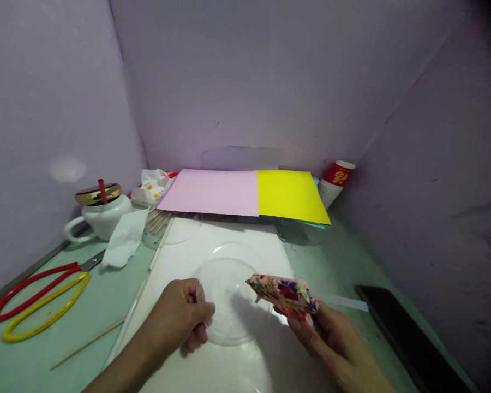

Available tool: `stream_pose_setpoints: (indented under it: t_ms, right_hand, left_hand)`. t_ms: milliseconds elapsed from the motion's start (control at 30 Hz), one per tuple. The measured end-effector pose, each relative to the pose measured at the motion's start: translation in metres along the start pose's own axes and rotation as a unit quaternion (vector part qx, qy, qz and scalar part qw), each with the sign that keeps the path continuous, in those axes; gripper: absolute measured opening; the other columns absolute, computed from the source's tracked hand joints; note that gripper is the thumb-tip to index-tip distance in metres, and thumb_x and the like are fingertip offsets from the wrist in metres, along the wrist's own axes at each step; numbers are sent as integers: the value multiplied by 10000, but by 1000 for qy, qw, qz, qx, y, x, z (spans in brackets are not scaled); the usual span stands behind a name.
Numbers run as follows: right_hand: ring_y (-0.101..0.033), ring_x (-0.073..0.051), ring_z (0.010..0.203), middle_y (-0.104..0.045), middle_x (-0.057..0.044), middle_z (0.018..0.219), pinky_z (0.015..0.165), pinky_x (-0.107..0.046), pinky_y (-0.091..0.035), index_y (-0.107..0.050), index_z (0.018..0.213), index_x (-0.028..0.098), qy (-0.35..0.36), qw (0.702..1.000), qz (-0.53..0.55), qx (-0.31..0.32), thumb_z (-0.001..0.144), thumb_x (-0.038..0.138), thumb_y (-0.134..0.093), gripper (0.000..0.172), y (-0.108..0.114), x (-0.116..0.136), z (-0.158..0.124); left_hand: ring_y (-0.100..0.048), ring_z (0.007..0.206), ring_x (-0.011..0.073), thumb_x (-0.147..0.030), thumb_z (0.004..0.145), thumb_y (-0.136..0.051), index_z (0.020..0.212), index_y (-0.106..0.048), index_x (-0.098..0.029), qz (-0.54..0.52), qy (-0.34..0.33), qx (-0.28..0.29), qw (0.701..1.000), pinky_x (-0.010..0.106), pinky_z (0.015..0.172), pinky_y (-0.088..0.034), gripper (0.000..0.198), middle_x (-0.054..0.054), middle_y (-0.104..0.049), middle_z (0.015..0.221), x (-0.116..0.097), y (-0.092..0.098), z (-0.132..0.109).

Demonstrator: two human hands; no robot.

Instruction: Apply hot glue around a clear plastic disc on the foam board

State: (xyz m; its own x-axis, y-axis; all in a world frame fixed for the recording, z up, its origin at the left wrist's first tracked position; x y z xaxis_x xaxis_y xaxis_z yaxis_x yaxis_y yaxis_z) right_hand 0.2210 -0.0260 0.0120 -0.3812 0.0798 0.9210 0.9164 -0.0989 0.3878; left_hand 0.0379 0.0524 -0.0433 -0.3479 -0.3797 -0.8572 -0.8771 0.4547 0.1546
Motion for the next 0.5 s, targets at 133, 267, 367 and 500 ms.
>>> stream_pose_setpoints:
  t_ms: [133, 267, 367, 500]
  right_hand:
    - [-609, -243, 884, -655, -73, 1105, 910, -421, -417, -602, 1144, 244, 27, 999, -36, -7, 850, 486, -407, 428, -1, 7, -1]
    - [-613, -248, 878, -669, -71, 1071, 873, -408, -448, -600, 1148, 260, 20, 996, -91, -2, 846, 459, -437, 396, -4, 7, -4]
    - [-615, -249, 872, -667, -74, 1072, 839, -392, -464, -590, 1159, 258, 16, 994, -106, 13, 850, 445, -434, 393, -6, 6, -4]
    - [-602, -254, 915, -647, -81, 1112, 835, -398, -456, -574, 1177, 246, 10, 995, -98, 30, 858, 440, -419, 404, -8, 9, -2]
  left_hand:
    - [-338, 224, 63, -163, 588, -505, 474, -417, -186, 12, 7, 22, 1000, 156, 251, -190, 146, -40, -498, 275, 3, -4, 2]
    - [-335, 225, 62, -165, 592, -501, 478, -406, -193, 14, 0, 26, 1000, 155, 250, -179, 151, -51, -484, 271, 4, -6, 3]
    - [-331, 226, 60, -160, 597, -501, 474, -403, -193, 15, -10, 31, 999, 157, 256, -181, 160, -58, -469, 264, 3, -8, 2]
    - [-325, 235, 53, -142, 604, -494, 481, -401, -191, 17, -20, 27, 999, 151, 265, -182, 162, -70, -456, 262, -1, -8, -1]
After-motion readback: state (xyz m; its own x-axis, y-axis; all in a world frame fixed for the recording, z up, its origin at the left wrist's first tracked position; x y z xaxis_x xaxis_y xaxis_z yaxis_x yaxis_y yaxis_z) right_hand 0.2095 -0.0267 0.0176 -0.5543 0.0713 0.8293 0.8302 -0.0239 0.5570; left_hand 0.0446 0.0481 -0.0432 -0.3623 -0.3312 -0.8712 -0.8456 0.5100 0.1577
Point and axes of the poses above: each hand's wrist, its own z-axis towards the middle knuckle, its own y-axis out of the back of the hand, x = y × z, the point moved 10 cm from there along z, towards the middle knuckle
